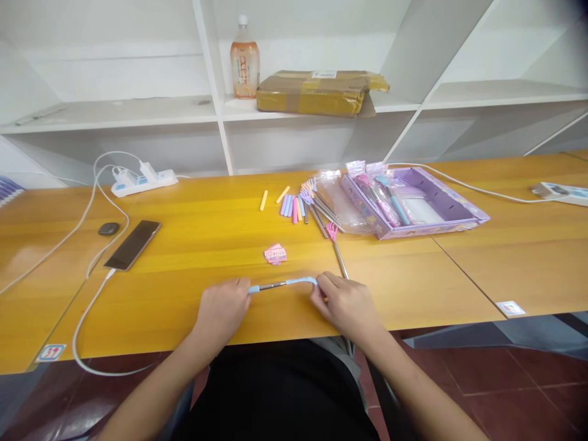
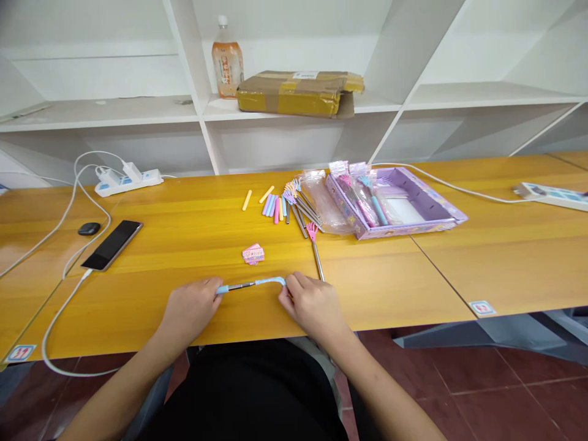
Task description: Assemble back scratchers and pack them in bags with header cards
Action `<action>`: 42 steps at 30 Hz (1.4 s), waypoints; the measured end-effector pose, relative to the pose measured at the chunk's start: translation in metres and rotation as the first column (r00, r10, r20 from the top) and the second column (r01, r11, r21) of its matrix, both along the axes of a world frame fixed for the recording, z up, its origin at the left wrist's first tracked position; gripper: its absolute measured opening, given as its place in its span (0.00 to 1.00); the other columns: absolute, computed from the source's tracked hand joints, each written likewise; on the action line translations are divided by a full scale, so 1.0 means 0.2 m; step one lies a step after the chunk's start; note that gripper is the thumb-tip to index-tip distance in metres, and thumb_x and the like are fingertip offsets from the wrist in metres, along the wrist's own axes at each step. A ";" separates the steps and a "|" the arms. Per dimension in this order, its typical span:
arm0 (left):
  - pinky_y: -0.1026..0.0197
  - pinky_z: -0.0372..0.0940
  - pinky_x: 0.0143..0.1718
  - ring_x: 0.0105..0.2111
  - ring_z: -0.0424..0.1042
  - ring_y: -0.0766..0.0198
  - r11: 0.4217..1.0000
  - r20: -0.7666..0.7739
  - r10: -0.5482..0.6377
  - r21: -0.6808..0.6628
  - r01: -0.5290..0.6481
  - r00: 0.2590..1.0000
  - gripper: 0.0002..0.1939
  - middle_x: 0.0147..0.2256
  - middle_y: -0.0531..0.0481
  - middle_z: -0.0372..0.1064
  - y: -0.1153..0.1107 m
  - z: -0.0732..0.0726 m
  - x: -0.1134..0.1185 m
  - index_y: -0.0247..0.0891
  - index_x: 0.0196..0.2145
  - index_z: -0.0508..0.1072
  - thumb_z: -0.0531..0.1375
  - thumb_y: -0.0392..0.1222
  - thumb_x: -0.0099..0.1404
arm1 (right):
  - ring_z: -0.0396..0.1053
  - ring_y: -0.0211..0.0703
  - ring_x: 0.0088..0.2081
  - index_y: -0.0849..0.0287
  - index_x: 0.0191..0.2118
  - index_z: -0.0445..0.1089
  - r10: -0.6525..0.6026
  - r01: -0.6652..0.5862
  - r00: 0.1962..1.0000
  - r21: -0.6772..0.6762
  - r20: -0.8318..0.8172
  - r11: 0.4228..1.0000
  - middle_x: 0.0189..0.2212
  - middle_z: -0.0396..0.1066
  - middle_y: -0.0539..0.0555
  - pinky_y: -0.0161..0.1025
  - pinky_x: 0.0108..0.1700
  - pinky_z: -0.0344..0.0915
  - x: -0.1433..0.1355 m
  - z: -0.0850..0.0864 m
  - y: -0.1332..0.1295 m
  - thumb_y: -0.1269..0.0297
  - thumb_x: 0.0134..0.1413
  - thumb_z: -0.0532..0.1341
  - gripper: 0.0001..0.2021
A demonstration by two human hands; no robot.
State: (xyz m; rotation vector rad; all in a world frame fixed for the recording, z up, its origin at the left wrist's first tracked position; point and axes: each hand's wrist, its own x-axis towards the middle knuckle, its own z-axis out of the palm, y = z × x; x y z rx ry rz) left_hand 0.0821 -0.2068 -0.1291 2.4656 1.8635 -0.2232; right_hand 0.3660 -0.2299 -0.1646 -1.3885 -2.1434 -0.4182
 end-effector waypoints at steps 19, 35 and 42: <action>0.59 0.53 0.27 0.27 0.75 0.58 0.868 -0.075 -0.225 0.437 0.235 0.971 0.13 0.25 0.50 0.76 0.03 -0.12 -0.79 0.41 0.27 0.75 0.56 0.36 0.69 | 0.59 0.32 0.18 0.56 0.21 0.60 -0.164 0.099 0.962 0.279 0.220 0.955 0.15 0.57 0.44 0.34 0.25 0.52 1.25 -0.07 -0.18 0.69 0.67 0.61 0.20; 0.57 0.51 0.27 0.30 0.79 0.52 0.939 -0.098 -0.114 0.314 0.139 0.989 0.15 0.29 0.46 0.81 0.06 -0.14 -0.79 0.41 0.30 0.77 0.55 0.42 0.72 | 0.54 0.39 0.23 0.53 0.32 0.66 -0.664 0.652 0.744 -0.300 0.074 0.697 0.29 0.71 0.55 0.40 0.30 0.48 1.29 -0.19 -0.13 0.60 0.60 0.66 0.09; 0.57 0.53 0.28 0.30 0.79 0.54 0.927 -0.107 -0.127 0.342 0.157 0.986 0.19 0.27 0.47 0.80 0.06 -0.12 -0.85 0.42 0.28 0.77 0.52 0.42 0.73 | 0.59 0.42 0.23 0.53 0.31 0.65 -0.571 0.561 0.819 -0.274 0.049 0.781 0.26 0.69 0.56 0.41 0.30 0.47 1.29 -0.18 -0.16 0.59 0.61 0.63 0.09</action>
